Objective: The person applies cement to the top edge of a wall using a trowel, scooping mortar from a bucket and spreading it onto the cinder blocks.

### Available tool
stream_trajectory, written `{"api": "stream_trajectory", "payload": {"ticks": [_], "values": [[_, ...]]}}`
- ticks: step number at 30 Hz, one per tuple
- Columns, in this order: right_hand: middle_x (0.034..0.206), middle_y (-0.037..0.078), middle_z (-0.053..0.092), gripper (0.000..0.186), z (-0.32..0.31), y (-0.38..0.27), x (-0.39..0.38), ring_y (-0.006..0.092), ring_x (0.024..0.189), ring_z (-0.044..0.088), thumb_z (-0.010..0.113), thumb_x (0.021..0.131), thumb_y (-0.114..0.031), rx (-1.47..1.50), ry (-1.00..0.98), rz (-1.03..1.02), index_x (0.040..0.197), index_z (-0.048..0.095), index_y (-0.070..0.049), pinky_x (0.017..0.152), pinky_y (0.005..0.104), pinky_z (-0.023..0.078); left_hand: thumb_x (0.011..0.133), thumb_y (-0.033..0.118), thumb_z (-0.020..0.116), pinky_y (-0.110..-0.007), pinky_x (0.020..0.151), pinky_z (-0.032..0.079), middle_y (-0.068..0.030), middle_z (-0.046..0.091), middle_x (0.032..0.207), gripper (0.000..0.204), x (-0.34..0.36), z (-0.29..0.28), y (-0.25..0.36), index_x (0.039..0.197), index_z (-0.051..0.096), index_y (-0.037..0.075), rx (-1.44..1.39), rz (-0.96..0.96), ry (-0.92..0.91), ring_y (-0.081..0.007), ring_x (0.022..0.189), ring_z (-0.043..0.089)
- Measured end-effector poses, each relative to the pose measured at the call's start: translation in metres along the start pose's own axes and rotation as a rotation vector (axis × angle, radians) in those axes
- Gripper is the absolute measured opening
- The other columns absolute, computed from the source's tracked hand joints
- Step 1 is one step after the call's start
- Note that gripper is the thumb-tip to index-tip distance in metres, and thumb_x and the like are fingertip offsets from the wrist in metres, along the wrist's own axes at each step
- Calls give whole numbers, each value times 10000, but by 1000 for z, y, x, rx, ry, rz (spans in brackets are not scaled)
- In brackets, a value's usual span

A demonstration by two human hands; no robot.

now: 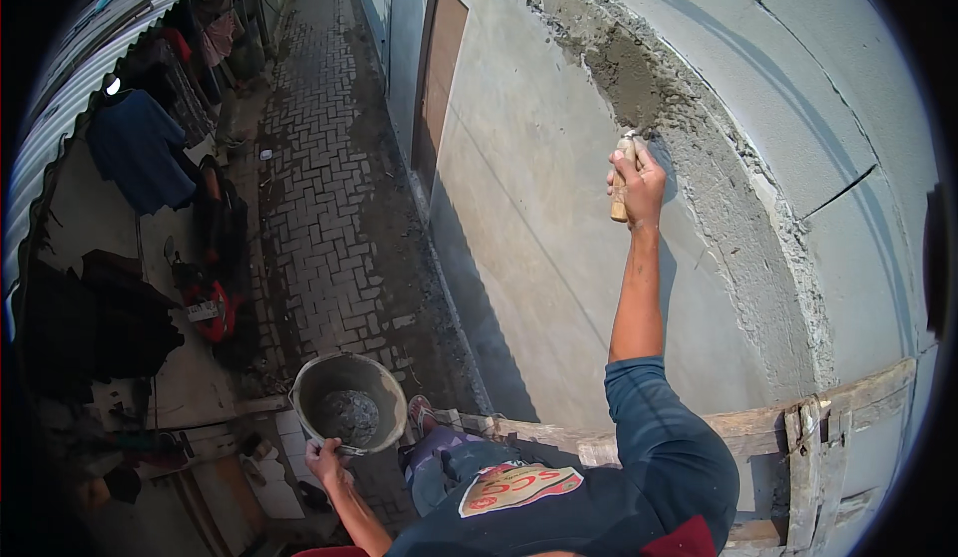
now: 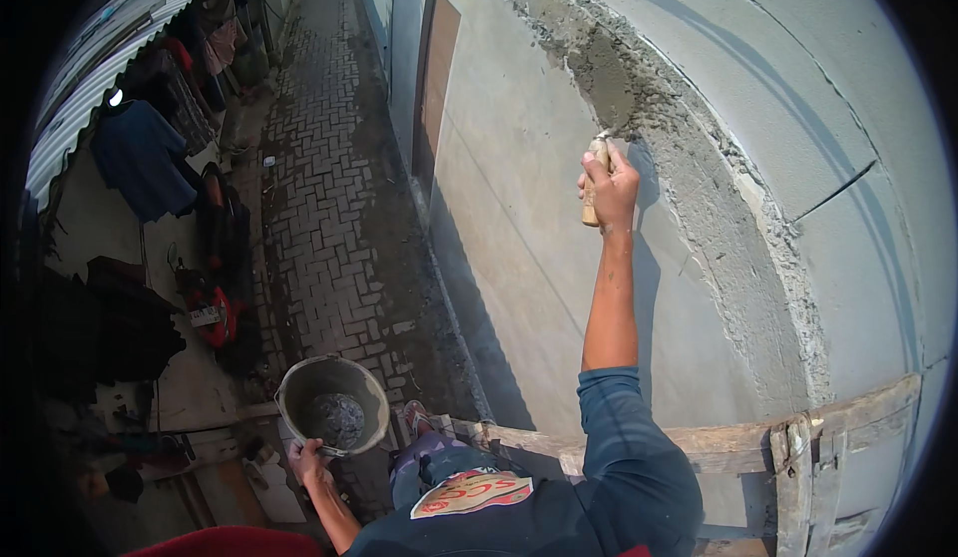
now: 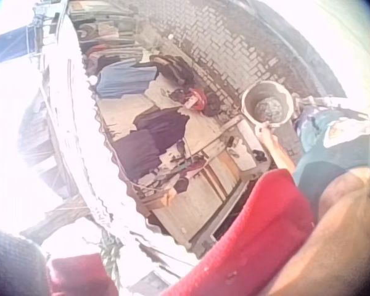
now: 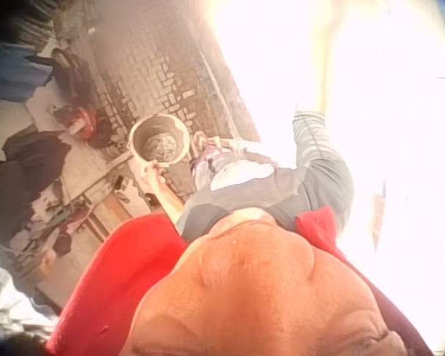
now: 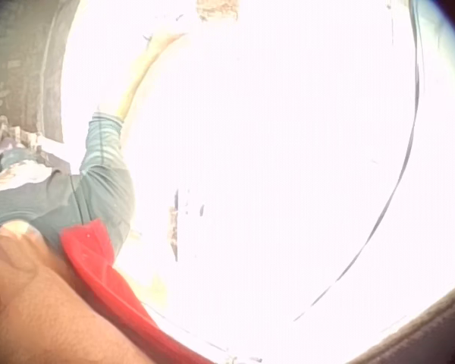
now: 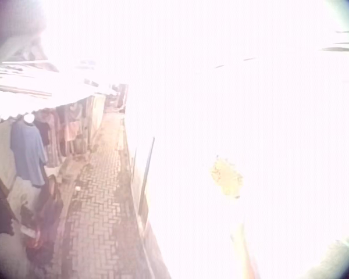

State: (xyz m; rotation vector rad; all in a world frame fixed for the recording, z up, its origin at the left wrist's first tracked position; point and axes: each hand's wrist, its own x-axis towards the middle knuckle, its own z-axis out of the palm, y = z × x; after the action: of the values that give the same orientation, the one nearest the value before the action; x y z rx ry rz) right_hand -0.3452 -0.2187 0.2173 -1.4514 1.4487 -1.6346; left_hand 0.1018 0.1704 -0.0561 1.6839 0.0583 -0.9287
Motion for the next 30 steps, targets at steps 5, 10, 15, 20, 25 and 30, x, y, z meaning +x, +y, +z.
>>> {"api": "stream_trajectory", "payload": {"ticks": [5, 10, 15, 20, 25, 30], "values": [[796, 108, 634, 320, 30, -16, -95, 189, 671, 618, 627, 871, -174, -462, -825, 157, 1114, 616, 34, 623, 340, 500, 686, -33, 607, -208, 416, 392, -2, 563, 702, 151, -7, 62, 30, 805, 552, 41, 36, 145, -176, -84, 535, 508], [883, 263, 656, 267, 84, 12, -176, 418, 810, 644, 584, 873, -180, -837, -1305, -83, 1005, 637, 46, 729, 467, 507, 649, -22, 641, -267, 632, 498, -121, 646, 1121, 387, -8, 142, 55, 1034, 647, -56, 149, 275, -366, -175, 872, 631], [904, 285, 655, 206, 115, 68, -200, 445, 853, 652, 540, 848, -108, -1036, -1201, -181, 889, 641, 68, 723, 493, 532, 647, 16, 659, -317, 804, 509, -183, 520, 1386, 218, -33, 176, 68, 846, 618, -64, 134, 394, -487, -263, 1172, 567], [685, 117, 600, 232, 89, 104, -172, 193, 533, 588, 557, 914, -209, -685, -1475, 738, 893, 597, 19, 445, 340, 483, 642, 28, 667, -325, 797, 517, -189, 541, 1364, 199, -43, 186, 64, 768, 527, -37, 268, 657, -515, -272, 1185, 565], [716, 78, 591, 292, 48, 136, -205, 110, 505, 538, 615, 931, -237, 91, -1415, 1431, 1132, 601, -26, 363, 219, 396, 646, -5, 660, -312, 760, 535, -166, 543, 1365, 176, -41, 176, 63, 790, 561, -28, 286, 542, -572, -249, 1104, 610], [697, 58, 588, 299, 38, 118, -210, 89, 485, 537, 609, 929, -261, 85, -1361, 1194, 1093, 621, -11, 357, 212, 418, 686, -36, 637, -228, 516, 491, -60, 666, 853, 470, -41, 164, 65, 1155, 612, -37, 61, 211, -608, -104, 667, 623]]}}
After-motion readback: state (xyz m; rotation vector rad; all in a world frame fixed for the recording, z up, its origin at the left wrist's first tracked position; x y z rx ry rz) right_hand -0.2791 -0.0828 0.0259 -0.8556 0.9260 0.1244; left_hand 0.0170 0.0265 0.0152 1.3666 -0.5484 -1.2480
